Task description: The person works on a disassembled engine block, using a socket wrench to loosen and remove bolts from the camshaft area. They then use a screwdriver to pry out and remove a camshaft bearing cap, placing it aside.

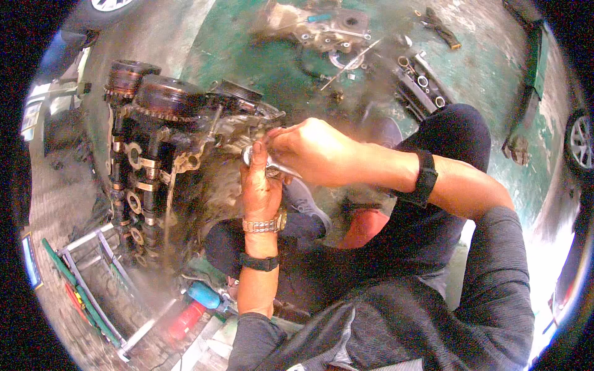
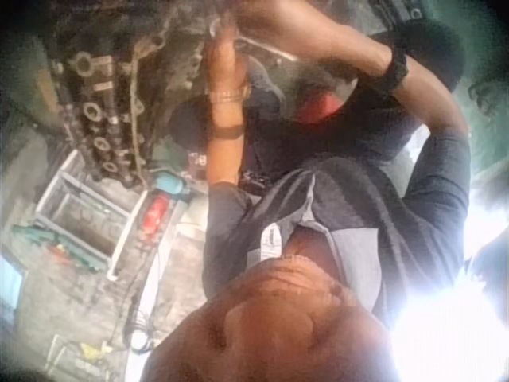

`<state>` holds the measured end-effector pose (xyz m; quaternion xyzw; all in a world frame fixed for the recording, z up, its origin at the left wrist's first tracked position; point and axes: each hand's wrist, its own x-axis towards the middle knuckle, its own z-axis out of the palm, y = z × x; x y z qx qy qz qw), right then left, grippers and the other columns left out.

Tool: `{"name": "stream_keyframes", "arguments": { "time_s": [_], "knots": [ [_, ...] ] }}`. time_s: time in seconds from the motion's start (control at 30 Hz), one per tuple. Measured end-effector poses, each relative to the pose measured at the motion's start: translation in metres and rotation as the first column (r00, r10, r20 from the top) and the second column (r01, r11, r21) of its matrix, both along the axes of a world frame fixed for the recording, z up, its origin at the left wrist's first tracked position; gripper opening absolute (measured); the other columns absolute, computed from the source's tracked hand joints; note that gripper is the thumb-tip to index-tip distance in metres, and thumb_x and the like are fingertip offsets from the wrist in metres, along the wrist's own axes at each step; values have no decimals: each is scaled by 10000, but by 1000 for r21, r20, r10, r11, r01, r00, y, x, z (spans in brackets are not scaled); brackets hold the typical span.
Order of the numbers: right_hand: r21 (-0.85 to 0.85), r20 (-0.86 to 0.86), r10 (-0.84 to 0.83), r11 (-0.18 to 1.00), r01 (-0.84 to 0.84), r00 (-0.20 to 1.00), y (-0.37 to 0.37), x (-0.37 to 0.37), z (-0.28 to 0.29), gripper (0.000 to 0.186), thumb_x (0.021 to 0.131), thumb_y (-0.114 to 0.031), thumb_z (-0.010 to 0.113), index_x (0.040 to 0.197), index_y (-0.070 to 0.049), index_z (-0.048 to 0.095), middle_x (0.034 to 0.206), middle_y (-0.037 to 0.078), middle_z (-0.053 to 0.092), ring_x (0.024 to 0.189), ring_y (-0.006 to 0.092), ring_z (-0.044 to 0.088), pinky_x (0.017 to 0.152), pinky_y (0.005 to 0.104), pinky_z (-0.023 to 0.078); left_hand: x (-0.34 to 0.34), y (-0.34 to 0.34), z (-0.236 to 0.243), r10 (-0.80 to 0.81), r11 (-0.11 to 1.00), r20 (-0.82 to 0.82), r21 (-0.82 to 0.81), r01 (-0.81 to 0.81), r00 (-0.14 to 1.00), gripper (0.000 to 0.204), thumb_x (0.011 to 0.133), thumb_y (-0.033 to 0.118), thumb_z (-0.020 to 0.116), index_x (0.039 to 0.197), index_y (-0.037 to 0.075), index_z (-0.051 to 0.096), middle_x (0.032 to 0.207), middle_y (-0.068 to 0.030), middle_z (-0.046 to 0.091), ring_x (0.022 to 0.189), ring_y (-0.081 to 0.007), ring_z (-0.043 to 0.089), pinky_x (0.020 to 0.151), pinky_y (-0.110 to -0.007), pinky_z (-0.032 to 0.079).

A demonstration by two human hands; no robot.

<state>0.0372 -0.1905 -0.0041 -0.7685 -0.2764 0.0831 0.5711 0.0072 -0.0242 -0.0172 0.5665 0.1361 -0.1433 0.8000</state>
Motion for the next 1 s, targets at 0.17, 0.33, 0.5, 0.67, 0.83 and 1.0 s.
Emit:
{"name": "stream_keyframes", "arguments": {
  "time_s": [0.17,0.33,0.5,0.67,0.83,1.0],
  "knots": [
    [-18,-36,-175,985,174,984,-6,-8,6,388,826,-70,725,1175,35,591,989,202,680,904,321,694,778,398,551,4,4,-2,250,963,-80,-86,-257,965,500,954,544,585,983,47,618,811,-37,613,641,-120,559,529,-269,440],
    [-327,-319,94,923,-203,943,-2,-18,1,410,813,-243,785,1036,39,588,850,204,680,789,357,681,691,428,523,5,4,-4,277,960,5,-56,-276,961,577,915,633,575,925,57,608,807,-46,615,632,-122,567,507,-247,442],
    [-282,-325,-27,957,-70,945,6,-32,-7,350,810,-269,687,959,33,595,795,254,661,732,427,657,670,496,521,5,0,-4,256,965,-86,85,-249,963,711,919,728,449,857,39,614,654,-40,597,499,-98,517,439,-227,370],
    [-79,-501,-155,988,134,851,2,-19,-11,309,848,-227,594,886,78,617,768,212,640,710,240,618,649,451,485,6,7,-9,86,995,-135,62,-78,987,642,984,650,390,892,58,622,684,-24,604,519,-112,521,442,-255,356],
    [30,-741,-198,945,326,642,-7,-12,-2,176,932,-174,577,985,-8,599,782,-58,489,719,71,444,595,272,361,12,29,-16,-53,875,-168,-483,-35,984,350,1009,394,489,1053,82,641,858,-60,674,616,-182,594,499,-309,434],
    [95,-403,-182,967,238,897,-24,-24,5,175,898,-172,613,990,-46,533,779,-55,454,695,67,436,561,264,353,8,23,-10,67,904,-108,-414,-106,992,242,1003,280,511,1050,61,602,796,-59,622,513,-149,495,451,-305,383]
  ]
}}
